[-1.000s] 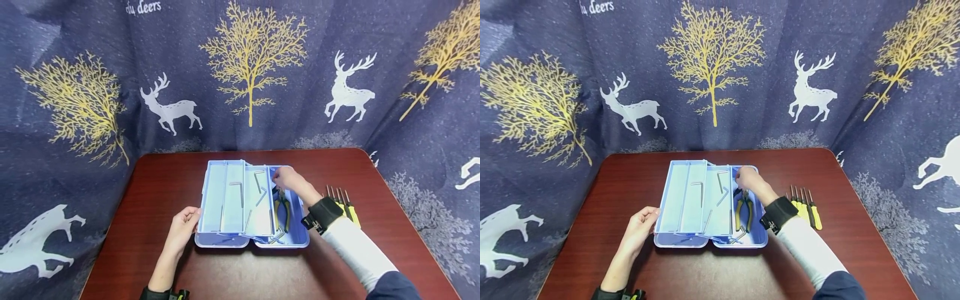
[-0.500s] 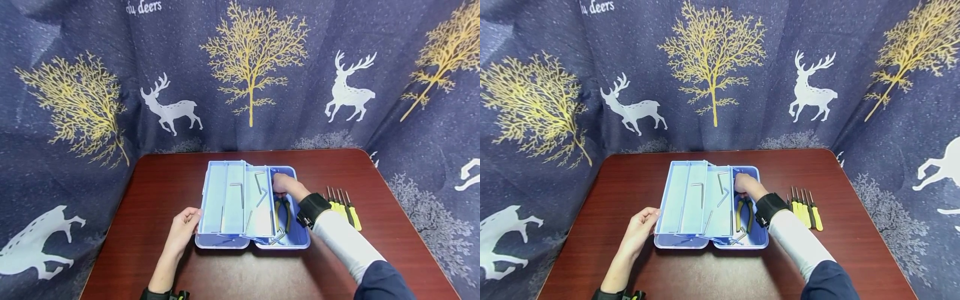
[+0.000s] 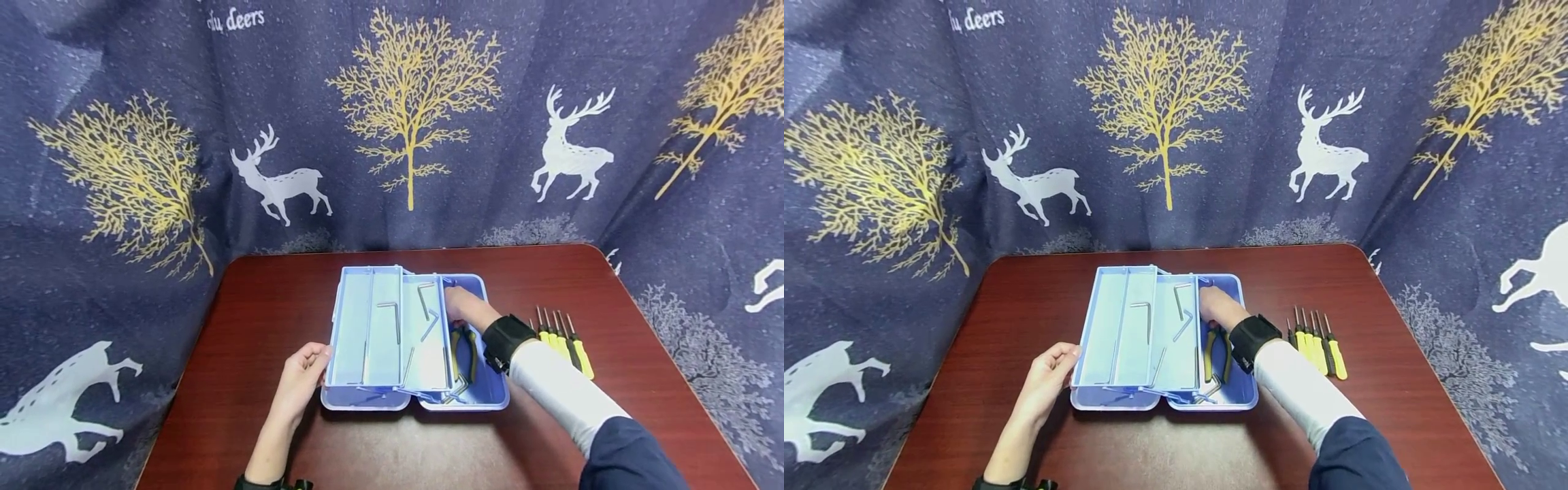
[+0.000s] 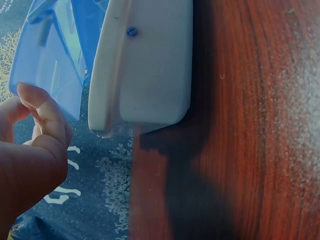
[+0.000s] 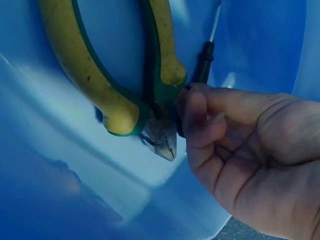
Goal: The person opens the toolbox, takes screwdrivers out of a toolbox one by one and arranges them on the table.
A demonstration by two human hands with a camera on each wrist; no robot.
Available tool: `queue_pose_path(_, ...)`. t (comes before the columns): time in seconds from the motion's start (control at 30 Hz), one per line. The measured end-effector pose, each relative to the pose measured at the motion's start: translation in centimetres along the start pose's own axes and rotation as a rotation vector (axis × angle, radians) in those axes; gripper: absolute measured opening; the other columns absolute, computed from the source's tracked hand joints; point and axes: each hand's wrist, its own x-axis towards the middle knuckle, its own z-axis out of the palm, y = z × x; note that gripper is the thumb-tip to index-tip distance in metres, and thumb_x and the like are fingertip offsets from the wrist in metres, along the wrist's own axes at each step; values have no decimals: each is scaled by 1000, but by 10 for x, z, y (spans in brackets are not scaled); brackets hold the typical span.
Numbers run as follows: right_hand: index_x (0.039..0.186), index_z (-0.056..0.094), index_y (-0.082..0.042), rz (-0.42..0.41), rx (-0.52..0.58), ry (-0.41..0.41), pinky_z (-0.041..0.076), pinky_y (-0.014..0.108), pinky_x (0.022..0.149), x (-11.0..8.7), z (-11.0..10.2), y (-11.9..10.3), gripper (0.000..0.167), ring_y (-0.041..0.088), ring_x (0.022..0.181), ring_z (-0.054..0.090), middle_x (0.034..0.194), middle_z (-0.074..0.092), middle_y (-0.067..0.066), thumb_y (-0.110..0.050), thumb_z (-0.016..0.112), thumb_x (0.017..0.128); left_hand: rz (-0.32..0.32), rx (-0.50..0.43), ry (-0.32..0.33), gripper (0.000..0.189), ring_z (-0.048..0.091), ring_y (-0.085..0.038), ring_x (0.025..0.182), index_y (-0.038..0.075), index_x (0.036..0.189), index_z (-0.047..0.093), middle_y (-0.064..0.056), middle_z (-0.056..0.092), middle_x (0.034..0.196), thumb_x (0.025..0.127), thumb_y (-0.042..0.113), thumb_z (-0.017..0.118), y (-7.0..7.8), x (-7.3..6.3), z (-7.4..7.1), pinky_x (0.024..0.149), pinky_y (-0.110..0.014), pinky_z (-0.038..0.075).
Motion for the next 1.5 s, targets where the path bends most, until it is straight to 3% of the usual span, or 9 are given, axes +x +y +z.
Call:
queue_pose_path(0.2,70,59,-4,-50,-53,19,49,21,44,-1,7,4,23,13,46,62,54,63,5,18,65,74,-7,-4,2,20,51,-8,59,-14,106,61,2,58,69,104,6,59,-2,-3,1,56,-22,42)
queue_pose_path(0.4,59,60,-7,-50,-117,-22,47,21,46,0,4,3,26,11,46,56,55,59,3,15,66,71,-9,-15,4,20,51,-8,58,-14,106,61,1,60,70,105,6,58,-3,-4,1,55,-21,42)
queue_pose_path(0.6,62,67,-7,25,-58,-93,49,26,47,25,7,18,19,13,47,62,54,63,3,9,66,73,0,-6,0,20,51,-9,58,-14,108,61,1,60,70,105,6,58,-1,-2,0,55,-21,42)
queue_pose_path(0.73,63,70,-9,4,-103,-107,50,28,51,37,3,26,17,14,50,64,56,66,3,3,69,73,12,-2,2,21,50,-9,58,-14,108,62,2,59,69,105,6,59,3,1,-2,55,-22,42)
queue_pose_path(0.9,69,57,-12,-17,-173,-109,43,35,63,-2,-29,6,21,21,66,52,74,59,5,-6,73,82,16,11,-5,21,50,-8,58,-14,109,62,2,59,69,105,6,58,8,3,-3,56,-21,42)
queue_pose_path(1.07,63,38,-18,-57,-137,-101,30,32,61,-38,-52,5,39,16,63,31,66,32,-2,-5,69,84,24,22,-9,21,50,-9,58,-14,108,62,1,59,69,105,6,59,10,5,-3,56,-21,42)
queue_pose_path(1.2,59,36,-21,-90,-101,-47,27,29,57,-56,-63,25,44,13,58,27,60,26,-6,-6,69,83,35,39,-16,21,51,-10,58,-13,107,63,0,58,69,105,8,61,13,9,0,55,-22,43)
queue_pose_path(1.33,60,40,-19,-61,-31,0,30,26,52,-84,-68,53,39,10,52,32,59,28,-6,-3,66,85,35,65,-14,21,51,-10,58,-11,106,65,0,58,68,104,10,62,15,10,1,55,-23,45)
queue_pose_path(1.5,82,64,-1,7,73,57,46,32,54,-118,-63,96,11,16,58,56,70,57,3,-7,67,90,28,78,-12,20,51,-10,57,-11,105,65,-1,57,67,104,10,63,13,7,2,54,-23,46)
